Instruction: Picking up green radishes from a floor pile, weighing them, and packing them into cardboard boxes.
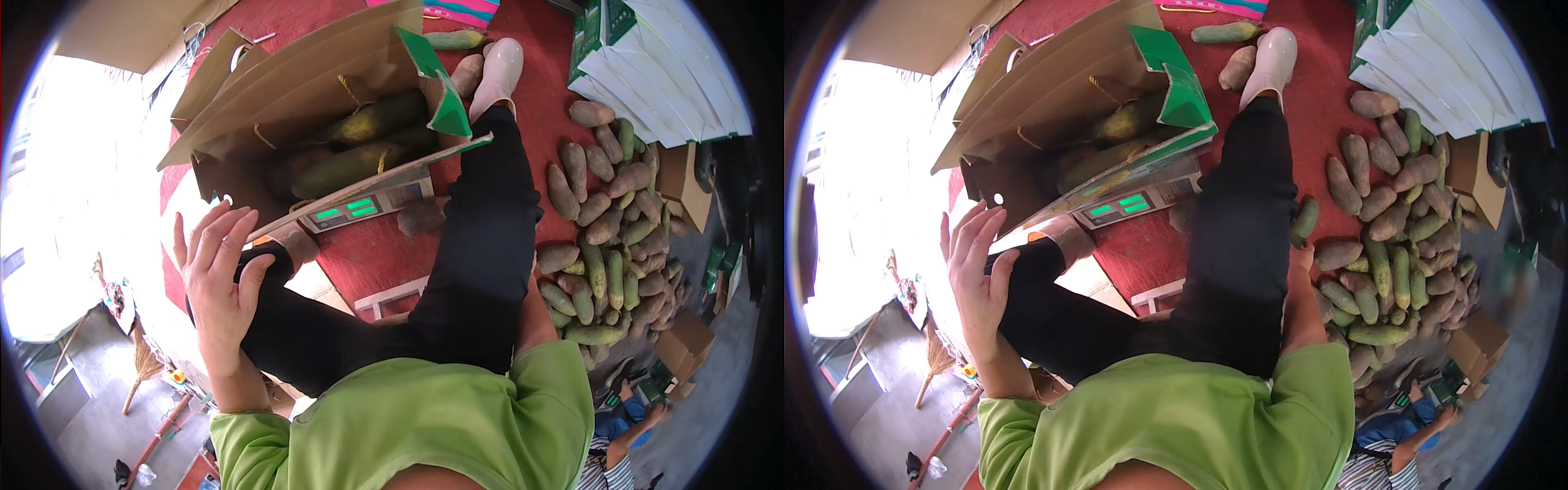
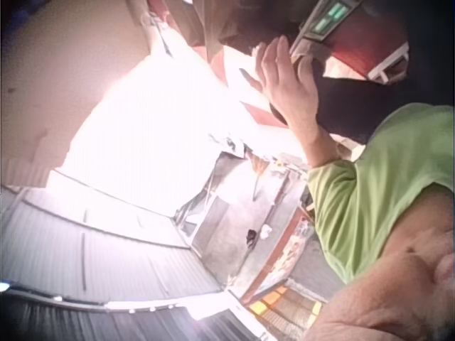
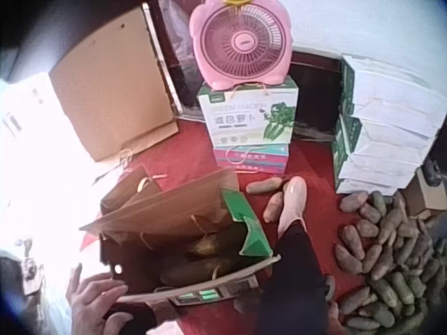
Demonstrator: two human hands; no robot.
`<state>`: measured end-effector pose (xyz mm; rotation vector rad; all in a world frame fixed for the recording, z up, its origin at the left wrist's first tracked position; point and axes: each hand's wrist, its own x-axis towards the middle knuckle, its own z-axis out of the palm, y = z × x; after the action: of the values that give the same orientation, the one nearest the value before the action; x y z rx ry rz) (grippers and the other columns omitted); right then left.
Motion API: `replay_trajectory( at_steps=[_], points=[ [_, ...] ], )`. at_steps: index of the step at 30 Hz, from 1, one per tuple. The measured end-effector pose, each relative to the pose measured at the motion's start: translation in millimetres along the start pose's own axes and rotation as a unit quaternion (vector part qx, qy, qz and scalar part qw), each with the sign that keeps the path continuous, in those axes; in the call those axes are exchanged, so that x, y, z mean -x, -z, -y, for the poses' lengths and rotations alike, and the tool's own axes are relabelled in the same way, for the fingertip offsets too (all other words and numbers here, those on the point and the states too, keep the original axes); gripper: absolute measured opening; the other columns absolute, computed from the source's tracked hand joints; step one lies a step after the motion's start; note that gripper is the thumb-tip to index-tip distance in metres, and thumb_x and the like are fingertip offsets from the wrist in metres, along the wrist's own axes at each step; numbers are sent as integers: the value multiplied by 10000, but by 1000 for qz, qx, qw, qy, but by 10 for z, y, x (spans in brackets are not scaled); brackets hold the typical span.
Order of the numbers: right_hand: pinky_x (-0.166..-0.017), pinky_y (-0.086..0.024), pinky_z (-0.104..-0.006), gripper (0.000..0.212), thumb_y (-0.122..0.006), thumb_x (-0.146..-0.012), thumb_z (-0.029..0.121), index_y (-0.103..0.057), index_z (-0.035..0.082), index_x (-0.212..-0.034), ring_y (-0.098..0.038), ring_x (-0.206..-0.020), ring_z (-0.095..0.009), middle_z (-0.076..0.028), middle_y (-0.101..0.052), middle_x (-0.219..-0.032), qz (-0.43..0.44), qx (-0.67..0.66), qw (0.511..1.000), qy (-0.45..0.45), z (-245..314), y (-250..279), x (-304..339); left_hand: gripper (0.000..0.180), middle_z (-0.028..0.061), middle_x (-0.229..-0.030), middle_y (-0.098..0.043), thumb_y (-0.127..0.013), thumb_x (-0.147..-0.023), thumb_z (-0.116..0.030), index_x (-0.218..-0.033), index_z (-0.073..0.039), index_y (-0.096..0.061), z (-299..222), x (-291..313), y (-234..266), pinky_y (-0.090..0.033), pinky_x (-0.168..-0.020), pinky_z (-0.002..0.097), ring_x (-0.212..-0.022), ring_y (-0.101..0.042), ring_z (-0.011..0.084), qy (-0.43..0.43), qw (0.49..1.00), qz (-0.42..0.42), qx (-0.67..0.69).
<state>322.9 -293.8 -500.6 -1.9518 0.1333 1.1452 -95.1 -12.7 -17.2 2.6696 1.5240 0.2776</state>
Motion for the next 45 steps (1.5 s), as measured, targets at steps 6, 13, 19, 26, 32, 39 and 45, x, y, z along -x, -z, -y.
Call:
replay_trajectory(
  at_steps=[6, 13, 19, 26, 32, 39, 45],
  points=[
    [-804, -487, -339, 551, -772, -739, 186, -531, -43, -1179, -627, -923, -221, -133, -650, -1024, 23, 0, 1000, -4, 190, 44, -79, 300, 52, -966, -653, -703, -735, -222, -993, -69, -679, 87, -19, -141, -226, -1105, 528, -1055, -593, 258, -13, 999, 20, 40],
    [-797, -488, -336, 512, -768, -741, 161, -548, -42, -1156, -625, -909, -212, -126, -654, -1007, 28, -12, 999, -16, 230, 369, 255, 241, 56, -878, -654, -706, -732, -140, -959, -65, -677, 182, 39, -182, -293, -1073, 513, -961, -627, 238, -34, 997, -47, 51],
    [-782, -488, -324, 464, -765, -735, 116, -574, -39, -1128, -621, -887, -206, -119, -653, -996, -39, 153, 979, 130, 826, 334, 785, 245, 64, -890, -660, -708, -742, -149, -973, -73, -678, 227, 151, -190, -306, -1072, 492, -950, -627, 228, -30, 995, -76, 49],
    [-812, -478, -312, 511, -737, -740, 44, -534, -28, -1204, -589, -956, -181, -111, -610, -1074, -36, 242, 902, 356, 2427, 211, 1594, 287, 68, -934, -655, -700, -765, -170, -1039, -91, -666, 251, 203, -170, -287, -1085, 489, -952, -606, 238, 14, 998, -43, 37],
    [-906, -431, -397, 584, -759, -680, 131, -546, 30, -1214, -534, -1063, -328, -149, -574, -1133, -65, 393, 689, 606, 3868, -443, 2896, 294, 72, -879, -638, -689, -779, -190, -1053, -89, -656, 284, 249, -137, -287, -1083, 495, -919, -599, 249, 53, 997, -38, 42],
    [-835, -446, -406, 527, -757, -635, 131, -583, 80, -1130, -536, -995, -321, -106, -582, -1013, 41, 462, 465, 754, 4415, -1713, 3918, 305, 67, -859, -640, -680, -792, -191, -1079, -97, -646, 334, 271, -135, -303, -1074, 480, -909, -602, 251, 62, 996, -41, 44],
    [-796, -444, -416, 448, -774, -672, 280, -625, 141, -1071, -553, -1004, -218, -26, -604, -1001, 50, 455, 412, 788, 3940, -2890, 3880, 312, 79, -900, -648, -649, -812, -150, -1120, -99, -639, 418, 285, -166, -300, -1079, 446, -925, -608, 249, 62, 996, -30, 56]
  ],
)
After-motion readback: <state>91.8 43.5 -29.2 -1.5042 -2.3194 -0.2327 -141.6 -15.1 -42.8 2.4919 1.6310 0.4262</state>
